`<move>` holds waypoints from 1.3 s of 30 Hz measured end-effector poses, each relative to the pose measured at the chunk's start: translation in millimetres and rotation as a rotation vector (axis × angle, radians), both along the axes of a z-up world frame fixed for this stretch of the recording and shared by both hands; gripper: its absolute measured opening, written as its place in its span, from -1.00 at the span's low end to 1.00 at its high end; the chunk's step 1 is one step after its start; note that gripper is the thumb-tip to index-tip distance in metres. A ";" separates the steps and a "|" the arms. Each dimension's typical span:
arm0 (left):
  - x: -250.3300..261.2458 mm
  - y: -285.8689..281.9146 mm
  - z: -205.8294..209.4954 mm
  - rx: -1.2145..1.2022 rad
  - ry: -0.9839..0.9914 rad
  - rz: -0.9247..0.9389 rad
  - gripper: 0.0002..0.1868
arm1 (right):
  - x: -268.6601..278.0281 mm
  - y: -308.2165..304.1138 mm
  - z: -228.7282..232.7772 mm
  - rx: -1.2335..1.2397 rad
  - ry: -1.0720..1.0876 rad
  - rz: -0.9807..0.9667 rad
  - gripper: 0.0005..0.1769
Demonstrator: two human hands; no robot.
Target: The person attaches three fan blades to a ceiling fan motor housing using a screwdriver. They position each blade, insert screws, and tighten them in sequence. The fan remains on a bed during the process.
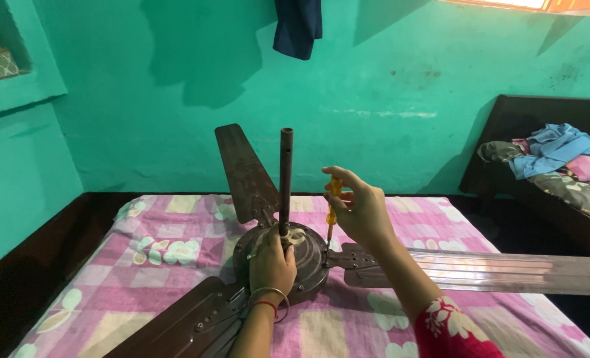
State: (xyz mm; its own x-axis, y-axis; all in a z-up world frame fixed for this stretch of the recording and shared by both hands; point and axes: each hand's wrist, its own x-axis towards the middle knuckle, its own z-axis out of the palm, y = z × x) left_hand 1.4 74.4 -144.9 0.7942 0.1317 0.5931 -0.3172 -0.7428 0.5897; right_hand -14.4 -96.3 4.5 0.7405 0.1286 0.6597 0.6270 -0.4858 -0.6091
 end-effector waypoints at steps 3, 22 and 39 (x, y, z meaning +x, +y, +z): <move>-0.9 -0.7 0.8 -0.018 0.013 -0.016 -0.44 | 2.2 2.9 -1.7 0.028 -0.018 -0.055 -0.50; -11.3 -2.4 17.8 -0.053 0.075 -0.011 -0.51 | 34.0 -35.0 -10.6 -0.082 0.265 0.123 -0.21; -4.8 -1.6 7.5 0.032 0.011 0.011 -0.49 | 4.7 -17.5 -16.6 -0.051 0.154 -0.102 -0.14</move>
State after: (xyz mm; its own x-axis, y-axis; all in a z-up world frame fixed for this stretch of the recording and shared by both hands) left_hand -3.4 72.7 -137.4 0.7993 0.1219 0.5884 -0.3023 -0.7646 0.5691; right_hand -9.7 -113.8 -12.1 0.8433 0.0782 0.5317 0.4739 -0.5748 -0.6671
